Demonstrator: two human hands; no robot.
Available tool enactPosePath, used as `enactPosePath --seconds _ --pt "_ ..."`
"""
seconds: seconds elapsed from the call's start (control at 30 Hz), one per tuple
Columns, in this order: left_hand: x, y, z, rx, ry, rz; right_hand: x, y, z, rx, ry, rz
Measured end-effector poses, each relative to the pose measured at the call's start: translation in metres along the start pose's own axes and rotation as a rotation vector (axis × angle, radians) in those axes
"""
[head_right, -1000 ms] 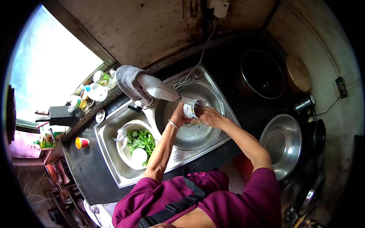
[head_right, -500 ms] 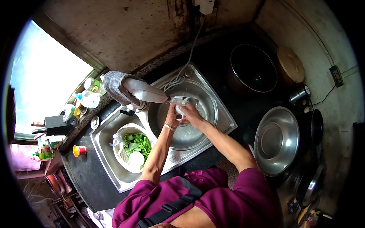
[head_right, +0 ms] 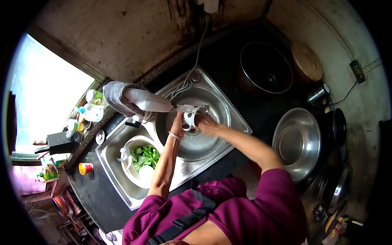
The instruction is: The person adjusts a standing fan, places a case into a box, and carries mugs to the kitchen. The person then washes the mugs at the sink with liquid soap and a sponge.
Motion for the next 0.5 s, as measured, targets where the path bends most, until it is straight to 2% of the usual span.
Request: enactPosePath --seconds 0.03,0.1,0.13,0.2,0.23,0.27,0.3,0.37,0.47,0.5 --pt "0.004 -0.005 -0.009 0.023 0.052 0.025 -0.006 0.011 0.016 0.292 0.152 0.114" --pt "-0.005 -0.003 -0.009 0.067 0.128 0.033 -0.01 0.018 0.06 0.708 -0.202 0.444" --pt "-0.007 -0.001 -0.011 0.109 0.146 0.029 -0.009 0.016 0.064 0.712 -0.201 0.446" --pt "-0.005 -0.004 -0.013 0.151 0.162 0.021 -0.006 0.007 0.049 1.486 0.137 0.33" --pt "-0.004 0.003 -0.015 0.206 0.17 0.199 -0.007 0.01 0.045 1.489 0.139 0.332" --pt "-0.005 0.012 -0.014 0.263 0.176 0.378 -0.005 0.016 0.046 1.946 0.176 0.332" --pt "-0.018 0.03 0.003 0.348 0.193 0.465 0.0 0.013 0.033 2.401 0.211 0.313" --pt "-0.04 0.046 0.03 0.355 0.196 0.419 0.0 0.01 0.02 2.435 0.18 0.258" --pt "-0.014 0.032 -0.001 0.291 0.189 0.455 -0.003 0.005 0.029 1.879 0.066 0.226" --pt "-0.015 0.032 -0.001 0.289 0.187 0.454 -0.004 0.007 0.028 1.877 0.066 0.229"
Point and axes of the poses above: each hand's wrist, its own x-axis towards the middle knuckle, its own z-axis out of the palm, y = z × x, the point moved 7 cm from there along x, towards the middle knuckle, and after that the axes turned 7 degrees about -y, right-handed, at the moved point
